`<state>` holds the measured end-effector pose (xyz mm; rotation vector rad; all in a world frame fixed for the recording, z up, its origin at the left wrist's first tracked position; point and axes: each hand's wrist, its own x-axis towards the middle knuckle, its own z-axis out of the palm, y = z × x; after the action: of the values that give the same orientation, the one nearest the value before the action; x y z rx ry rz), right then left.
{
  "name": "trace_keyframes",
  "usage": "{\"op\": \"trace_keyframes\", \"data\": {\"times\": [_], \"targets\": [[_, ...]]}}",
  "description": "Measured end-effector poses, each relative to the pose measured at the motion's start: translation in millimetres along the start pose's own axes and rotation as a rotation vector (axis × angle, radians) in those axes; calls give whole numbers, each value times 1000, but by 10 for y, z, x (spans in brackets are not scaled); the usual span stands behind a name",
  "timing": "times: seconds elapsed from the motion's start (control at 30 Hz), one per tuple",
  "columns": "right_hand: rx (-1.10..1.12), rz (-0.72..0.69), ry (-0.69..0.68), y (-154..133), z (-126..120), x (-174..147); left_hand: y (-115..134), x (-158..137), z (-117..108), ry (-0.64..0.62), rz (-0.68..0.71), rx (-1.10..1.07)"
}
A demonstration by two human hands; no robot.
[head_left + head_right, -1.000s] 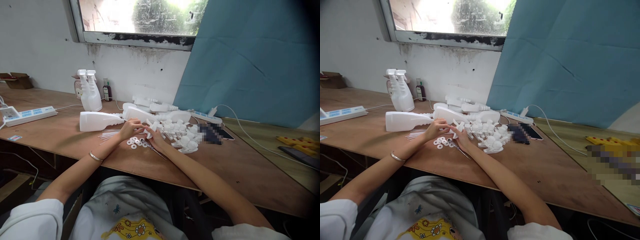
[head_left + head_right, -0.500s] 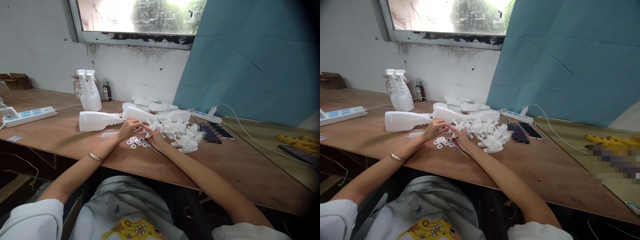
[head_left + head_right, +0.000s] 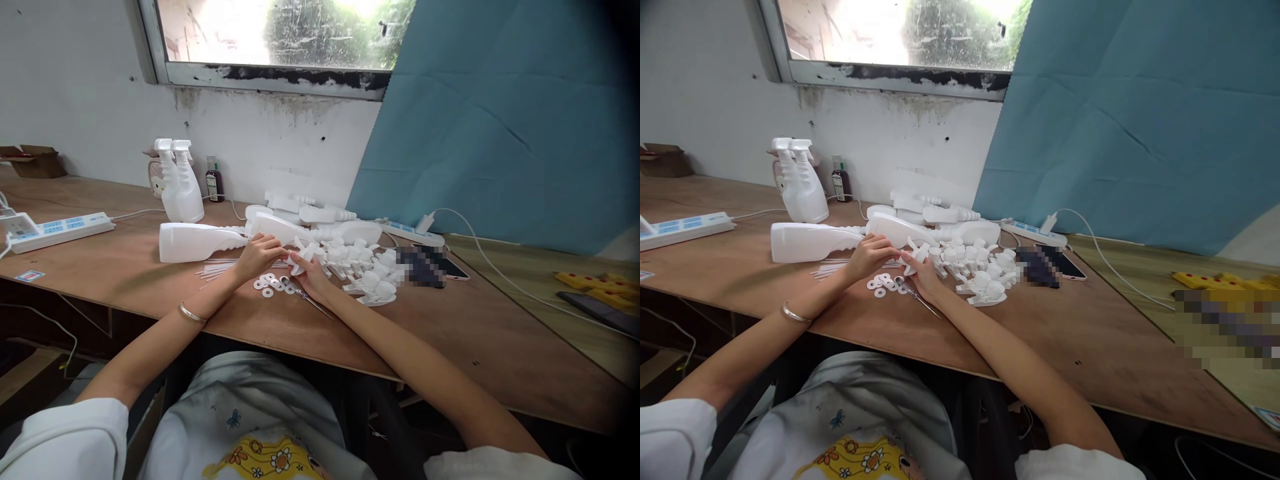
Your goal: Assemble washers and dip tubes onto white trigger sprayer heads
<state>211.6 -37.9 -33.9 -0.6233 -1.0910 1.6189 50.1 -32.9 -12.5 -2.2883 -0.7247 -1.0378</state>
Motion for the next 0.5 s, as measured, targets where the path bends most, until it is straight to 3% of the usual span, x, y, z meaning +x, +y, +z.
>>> {"op": "trace_keyframes", "data": {"times": [0.3, 0.5], "targets": [[1, -36, -34, -47, 35, -30, -17, 2, -6, -12, -26, 62], [5, -102, -52, -44, 13, -19, -57, -23, -27, 184, -207, 127]]}}
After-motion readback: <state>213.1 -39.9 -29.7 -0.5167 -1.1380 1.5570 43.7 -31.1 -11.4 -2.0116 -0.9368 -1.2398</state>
